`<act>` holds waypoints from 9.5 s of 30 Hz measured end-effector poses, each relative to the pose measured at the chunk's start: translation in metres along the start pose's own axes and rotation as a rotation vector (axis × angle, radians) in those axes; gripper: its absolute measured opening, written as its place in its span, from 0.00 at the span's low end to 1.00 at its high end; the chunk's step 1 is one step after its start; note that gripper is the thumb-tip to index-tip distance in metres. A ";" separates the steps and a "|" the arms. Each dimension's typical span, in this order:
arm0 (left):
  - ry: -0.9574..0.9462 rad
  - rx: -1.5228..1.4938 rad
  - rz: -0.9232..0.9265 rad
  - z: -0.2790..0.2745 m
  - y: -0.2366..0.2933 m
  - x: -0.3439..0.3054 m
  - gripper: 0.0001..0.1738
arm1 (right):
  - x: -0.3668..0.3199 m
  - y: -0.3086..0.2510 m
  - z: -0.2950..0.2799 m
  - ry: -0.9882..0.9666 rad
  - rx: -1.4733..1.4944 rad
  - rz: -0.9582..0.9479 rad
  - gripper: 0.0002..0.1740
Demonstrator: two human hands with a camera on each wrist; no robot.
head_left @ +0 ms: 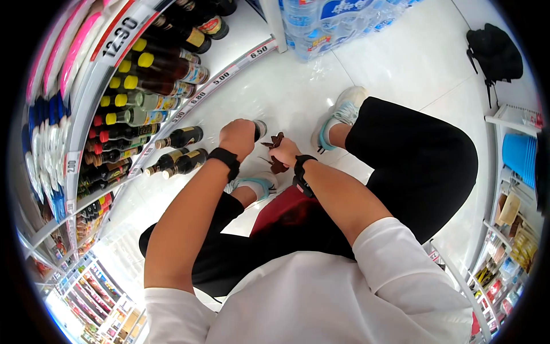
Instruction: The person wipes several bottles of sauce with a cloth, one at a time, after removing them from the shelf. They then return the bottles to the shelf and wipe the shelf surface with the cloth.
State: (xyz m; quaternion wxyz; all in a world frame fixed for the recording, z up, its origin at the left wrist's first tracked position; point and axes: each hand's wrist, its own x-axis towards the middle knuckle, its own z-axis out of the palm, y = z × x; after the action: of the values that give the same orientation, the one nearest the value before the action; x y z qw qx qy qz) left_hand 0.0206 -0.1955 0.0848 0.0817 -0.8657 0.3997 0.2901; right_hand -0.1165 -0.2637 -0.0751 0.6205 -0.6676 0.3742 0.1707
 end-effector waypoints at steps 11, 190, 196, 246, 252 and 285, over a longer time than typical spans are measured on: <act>-0.222 0.481 -0.089 0.032 0.007 0.029 0.06 | -0.004 -0.022 -0.004 -0.071 0.284 0.313 0.26; 0.008 -0.150 0.092 0.006 -0.185 -0.035 0.14 | -0.155 -0.257 -0.091 -0.241 0.704 -0.174 0.18; 0.024 -0.508 0.089 -0.080 -0.134 0.003 0.12 | -0.178 -0.226 -0.069 -0.227 0.412 -0.100 0.25; 0.802 -0.282 -0.444 -0.211 -0.153 0.202 0.36 | -0.197 -0.245 -0.071 -0.303 0.472 -0.221 0.20; 0.988 -0.094 -0.346 -0.196 -0.135 0.183 0.35 | -0.194 -0.248 -0.064 -0.303 0.460 -0.257 0.20; 0.362 -0.350 0.004 -0.008 -0.015 -0.035 0.19 | -0.211 -0.217 -0.068 -0.392 0.305 -0.220 0.21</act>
State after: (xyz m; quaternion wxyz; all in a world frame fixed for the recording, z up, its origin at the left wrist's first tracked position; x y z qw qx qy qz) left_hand 0.0176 -0.1659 0.1093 -0.1431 -0.9037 0.3533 0.1951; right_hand -0.1175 -0.2792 0.2349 0.7895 -0.5571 0.1936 0.1698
